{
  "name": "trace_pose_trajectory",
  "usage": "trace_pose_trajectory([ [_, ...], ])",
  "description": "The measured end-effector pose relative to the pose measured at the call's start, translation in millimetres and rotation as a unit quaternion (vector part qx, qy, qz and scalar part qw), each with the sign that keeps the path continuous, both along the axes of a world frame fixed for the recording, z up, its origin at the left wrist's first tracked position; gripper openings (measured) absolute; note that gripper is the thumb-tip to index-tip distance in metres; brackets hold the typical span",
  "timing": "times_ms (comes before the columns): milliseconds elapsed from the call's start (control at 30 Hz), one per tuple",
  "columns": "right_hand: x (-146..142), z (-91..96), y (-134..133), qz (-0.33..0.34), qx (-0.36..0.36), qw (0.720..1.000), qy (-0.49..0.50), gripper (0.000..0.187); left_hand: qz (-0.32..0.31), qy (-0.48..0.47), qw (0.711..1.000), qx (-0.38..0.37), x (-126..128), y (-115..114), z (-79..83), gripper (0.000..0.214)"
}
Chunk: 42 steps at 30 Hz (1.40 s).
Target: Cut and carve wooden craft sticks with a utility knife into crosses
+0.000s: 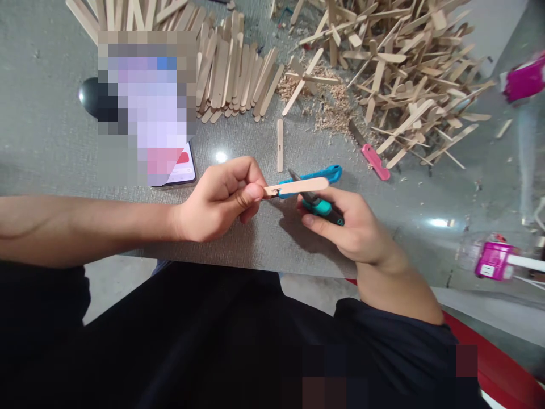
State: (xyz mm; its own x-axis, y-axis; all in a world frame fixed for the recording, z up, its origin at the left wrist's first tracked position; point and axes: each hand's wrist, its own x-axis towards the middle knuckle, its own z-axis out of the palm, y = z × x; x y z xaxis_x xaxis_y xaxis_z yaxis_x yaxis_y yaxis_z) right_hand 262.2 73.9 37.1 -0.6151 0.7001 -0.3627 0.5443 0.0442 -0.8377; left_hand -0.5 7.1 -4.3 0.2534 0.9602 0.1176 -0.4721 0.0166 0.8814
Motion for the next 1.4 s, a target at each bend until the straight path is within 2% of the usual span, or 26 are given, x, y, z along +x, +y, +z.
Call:
trace_pose_trajectory([
  [200, -4, 5.3, -9, 0.06, 0.048, 0.997, -0.01, 0.018, 0.039, 0.003, 0.999, -0.031, 2, 2, 0.3, 0.043],
  [433, -4, 4.1, -9, 0.091, 0.073, 0.993, 0.001, 0.02, 0.031, 0.03, 0.998, -0.035, 1, 5, 1.7, 0.048],
  [600, -3, 4.8, -6, 0.097, 0.056, 0.994, 0.004, 0.02, 0.024, 0.058, 0.997, -0.042, 0, 5, 2.2, 0.052],
  [900, -2, 8.8, 2, 0.102, -0.02, 0.995, 0.004, 0.021, 0.019, 0.087, 0.995, -0.039, -2, 5, 1.0, 0.052],
  [1067, -2, 14.9, 2, 0.111, 0.014, 0.993, -0.035, 0.019, 0.019, 0.133, 0.991, -0.025, -5, 8, 3.4, 0.047],
  [1233, 2, 15.9, 4, 0.118, 0.052, 0.99, -0.062, 0.019, 0.028, 0.194, 0.981, 0.001, -7, 8, 5.8, 0.031],
  [1400, 4, 13.8, 5, 0.121, 0.061, 0.989, -0.061, 0.02, 0.019, 0.21, 0.977, -0.011, -7, 8, 5.6, 0.025],
])
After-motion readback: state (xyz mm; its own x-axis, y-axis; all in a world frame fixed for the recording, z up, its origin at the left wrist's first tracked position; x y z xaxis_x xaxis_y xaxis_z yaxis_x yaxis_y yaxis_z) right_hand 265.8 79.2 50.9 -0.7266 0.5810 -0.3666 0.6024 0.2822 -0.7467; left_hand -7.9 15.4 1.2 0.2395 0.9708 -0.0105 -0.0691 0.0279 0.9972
